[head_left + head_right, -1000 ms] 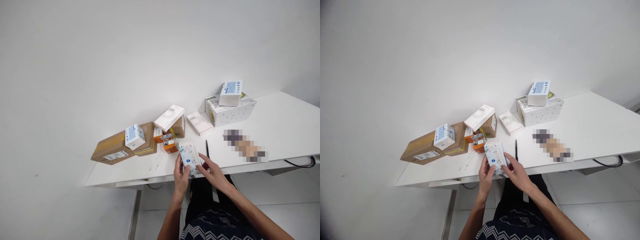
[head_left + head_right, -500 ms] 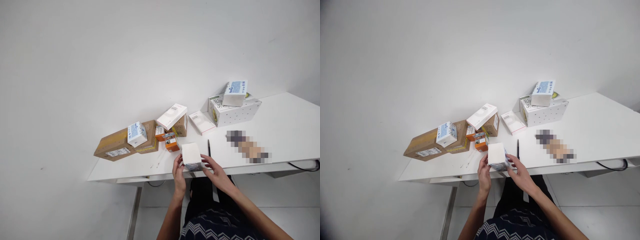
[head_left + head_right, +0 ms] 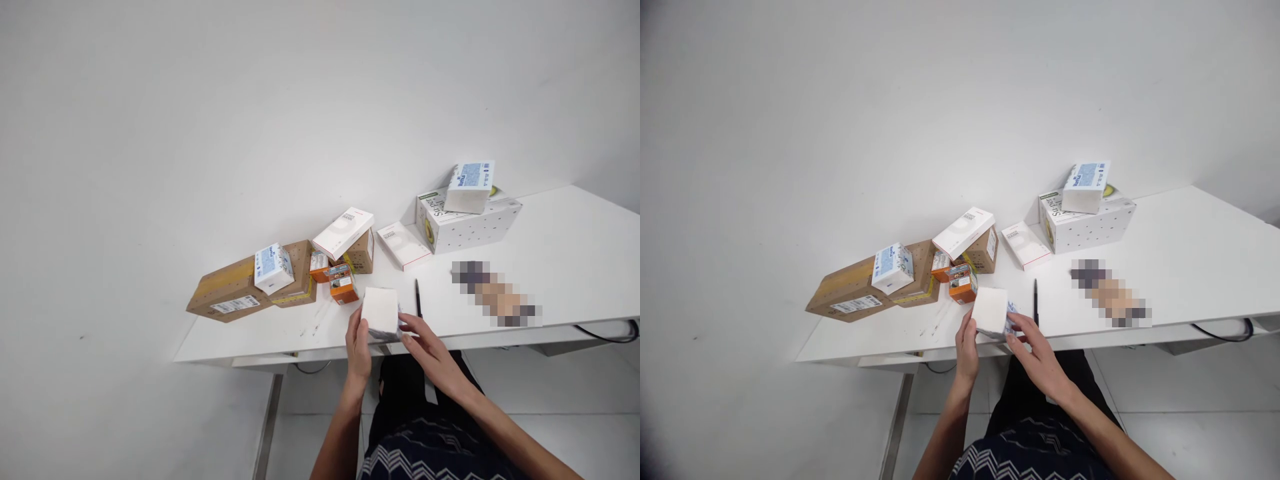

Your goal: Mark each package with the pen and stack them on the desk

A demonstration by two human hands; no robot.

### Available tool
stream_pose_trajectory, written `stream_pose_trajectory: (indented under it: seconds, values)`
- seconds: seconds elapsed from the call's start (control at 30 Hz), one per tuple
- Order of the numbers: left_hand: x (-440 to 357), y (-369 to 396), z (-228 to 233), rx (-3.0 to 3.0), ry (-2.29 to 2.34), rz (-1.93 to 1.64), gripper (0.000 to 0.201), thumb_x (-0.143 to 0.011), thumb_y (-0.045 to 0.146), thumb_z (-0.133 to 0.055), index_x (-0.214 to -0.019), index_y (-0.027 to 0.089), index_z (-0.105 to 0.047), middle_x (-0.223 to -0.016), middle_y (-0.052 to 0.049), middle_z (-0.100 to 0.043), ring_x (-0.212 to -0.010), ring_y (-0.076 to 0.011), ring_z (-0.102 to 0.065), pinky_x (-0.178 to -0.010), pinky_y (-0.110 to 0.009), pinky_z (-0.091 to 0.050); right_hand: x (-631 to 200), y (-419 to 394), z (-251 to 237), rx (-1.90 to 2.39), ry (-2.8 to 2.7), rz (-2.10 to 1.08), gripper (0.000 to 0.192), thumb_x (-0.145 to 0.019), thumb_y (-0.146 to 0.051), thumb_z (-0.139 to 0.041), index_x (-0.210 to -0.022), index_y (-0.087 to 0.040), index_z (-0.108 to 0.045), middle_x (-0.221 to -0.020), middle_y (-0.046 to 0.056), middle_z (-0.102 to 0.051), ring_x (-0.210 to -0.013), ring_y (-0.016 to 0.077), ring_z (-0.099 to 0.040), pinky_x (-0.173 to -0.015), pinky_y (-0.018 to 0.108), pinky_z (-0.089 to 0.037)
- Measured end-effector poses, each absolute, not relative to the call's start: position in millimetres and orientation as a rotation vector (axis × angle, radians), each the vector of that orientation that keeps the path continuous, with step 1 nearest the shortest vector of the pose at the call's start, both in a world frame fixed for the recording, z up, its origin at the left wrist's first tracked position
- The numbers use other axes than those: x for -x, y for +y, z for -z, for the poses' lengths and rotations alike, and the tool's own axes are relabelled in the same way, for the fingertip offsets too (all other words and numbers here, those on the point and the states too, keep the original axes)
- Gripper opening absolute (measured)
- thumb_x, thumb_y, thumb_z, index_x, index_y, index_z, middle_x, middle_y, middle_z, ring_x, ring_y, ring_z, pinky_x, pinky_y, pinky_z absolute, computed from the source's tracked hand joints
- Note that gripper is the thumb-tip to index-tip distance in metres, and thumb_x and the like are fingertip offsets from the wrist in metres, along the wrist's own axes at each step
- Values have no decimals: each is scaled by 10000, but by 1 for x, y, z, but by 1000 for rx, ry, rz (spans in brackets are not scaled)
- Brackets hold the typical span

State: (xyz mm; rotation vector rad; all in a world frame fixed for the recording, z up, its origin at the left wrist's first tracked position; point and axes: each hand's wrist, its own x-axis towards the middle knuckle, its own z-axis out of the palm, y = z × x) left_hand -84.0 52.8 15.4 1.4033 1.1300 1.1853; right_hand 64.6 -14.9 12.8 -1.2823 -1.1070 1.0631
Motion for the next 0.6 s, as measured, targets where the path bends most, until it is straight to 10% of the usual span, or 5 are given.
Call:
stream_pose_trajectory:
  seconds: [0.33,0.6]
  values:
    - [76,61,-19,-1676,1127,-1147,907,-646,333,-771,-1382,235,-249,-1383,-139,-342,-1289,-285,-391,-1059,-442,-357,-89,-4,2,1567,-1295,-794,275,-914,-382,-441,-1047,-218,-617,-969,72,-639,-792,185,-615,-706,313,-513]
    - [75,65,-14,-1884,1130,-1109,650,-726,231,-694,-1275,231,-346,-1273,-106,-415,-1228,-245,-432,-1071,-456,-344,-117,35,29,2173,-2122,57,373,-828,-44,-479,-1132,-204,-625,-979,137,-610,-870,270,-580,-655,336,-442]
